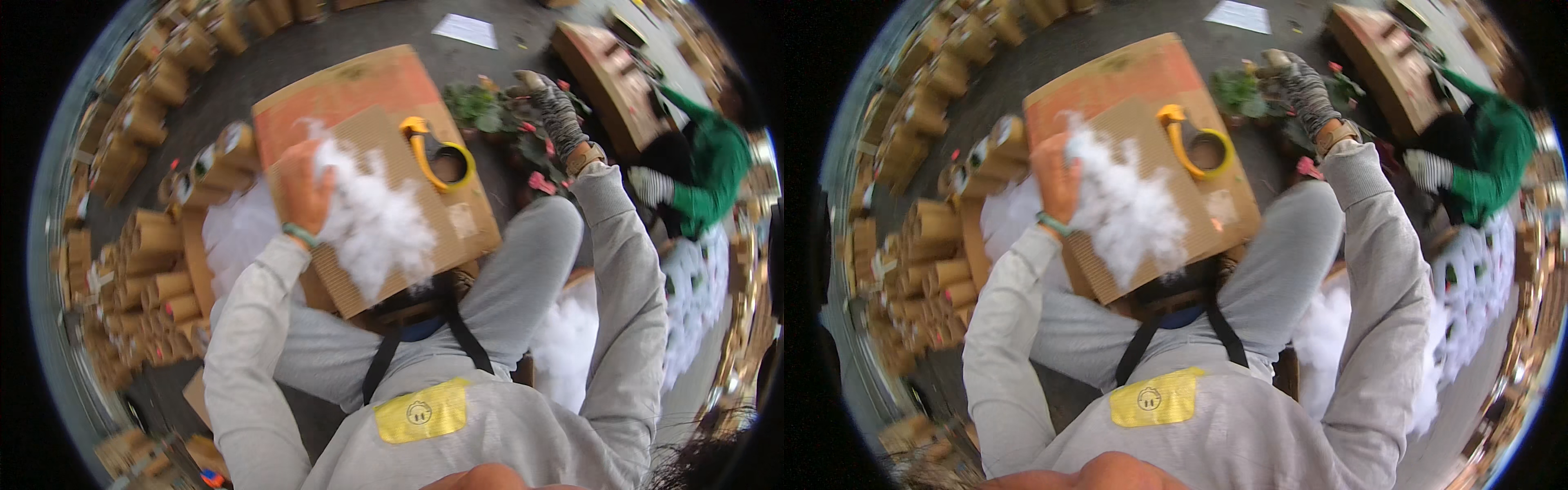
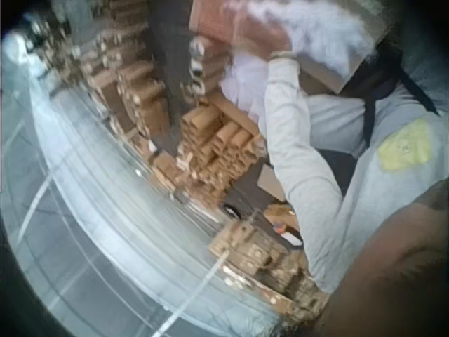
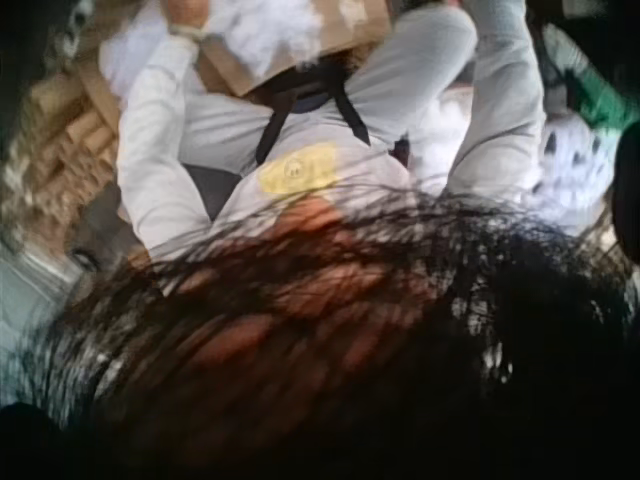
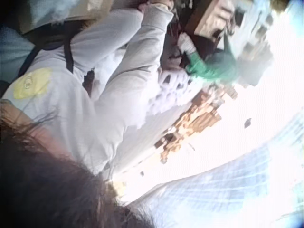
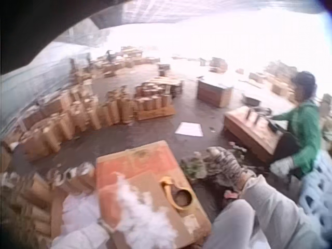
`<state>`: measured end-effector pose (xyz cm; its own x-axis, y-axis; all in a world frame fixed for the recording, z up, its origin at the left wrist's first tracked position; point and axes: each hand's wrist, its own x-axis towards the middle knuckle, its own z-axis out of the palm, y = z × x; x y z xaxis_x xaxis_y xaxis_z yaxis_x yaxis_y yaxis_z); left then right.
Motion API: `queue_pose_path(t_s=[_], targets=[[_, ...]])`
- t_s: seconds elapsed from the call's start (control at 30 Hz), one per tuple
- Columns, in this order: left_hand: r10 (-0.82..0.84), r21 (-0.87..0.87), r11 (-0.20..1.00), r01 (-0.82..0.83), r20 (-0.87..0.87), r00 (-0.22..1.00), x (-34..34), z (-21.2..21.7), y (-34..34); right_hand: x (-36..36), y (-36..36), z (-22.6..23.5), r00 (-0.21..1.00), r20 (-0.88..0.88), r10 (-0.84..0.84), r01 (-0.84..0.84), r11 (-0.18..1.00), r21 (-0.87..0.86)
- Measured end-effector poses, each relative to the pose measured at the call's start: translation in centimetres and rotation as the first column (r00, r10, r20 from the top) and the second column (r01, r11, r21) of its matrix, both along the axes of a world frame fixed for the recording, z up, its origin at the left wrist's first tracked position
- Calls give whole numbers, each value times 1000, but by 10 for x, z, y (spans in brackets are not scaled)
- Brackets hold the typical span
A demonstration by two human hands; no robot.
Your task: The person places cotton and artificial flowers into cardboard cones, wraps them in plastic, and seals them with tape. The finished cones are placed into a nearby box.
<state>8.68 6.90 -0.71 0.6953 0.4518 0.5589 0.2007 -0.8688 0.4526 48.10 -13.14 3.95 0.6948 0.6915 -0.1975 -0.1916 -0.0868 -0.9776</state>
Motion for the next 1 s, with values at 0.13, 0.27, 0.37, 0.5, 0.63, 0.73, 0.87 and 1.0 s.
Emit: queue_pose_path(t_s=[0.13,0.27,0.37,0.5,0.63,0.73,0.87,1.0], targets=[[213,108,972,-209,-29,977,39,-34,16,24,-142,-84,210,488,847,456,357,-815],[294,137,956,-261,-365,883,52,-99,38,-60,-235,-230,886,222,406,115,273,-955],[356,462,880,-115,-479,802,36,-127,55,-104,-241,-321,992,117,51,98,280,-955],[282,334,937,-101,-556,781,23,-120,60,-94,-208,-384,983,67,-170,89,121,-989],[256,264,957,-121,-573,778,32,-92,39,-64,-201,-388,944,78,-320,111,85,-990],[214,192,973,-129,-539,815,41,-78,23,-57,-220,-379,930,188,-315,237,126,-963],[201,162,978,-132,-550,810,47,-69,14,-57,-249,-378,889,377,-260,427,173,-887],[212,181,975,-130,-570,794,50,-65,10,-49,-253,-379,767,623,-155,637,301,-710]])
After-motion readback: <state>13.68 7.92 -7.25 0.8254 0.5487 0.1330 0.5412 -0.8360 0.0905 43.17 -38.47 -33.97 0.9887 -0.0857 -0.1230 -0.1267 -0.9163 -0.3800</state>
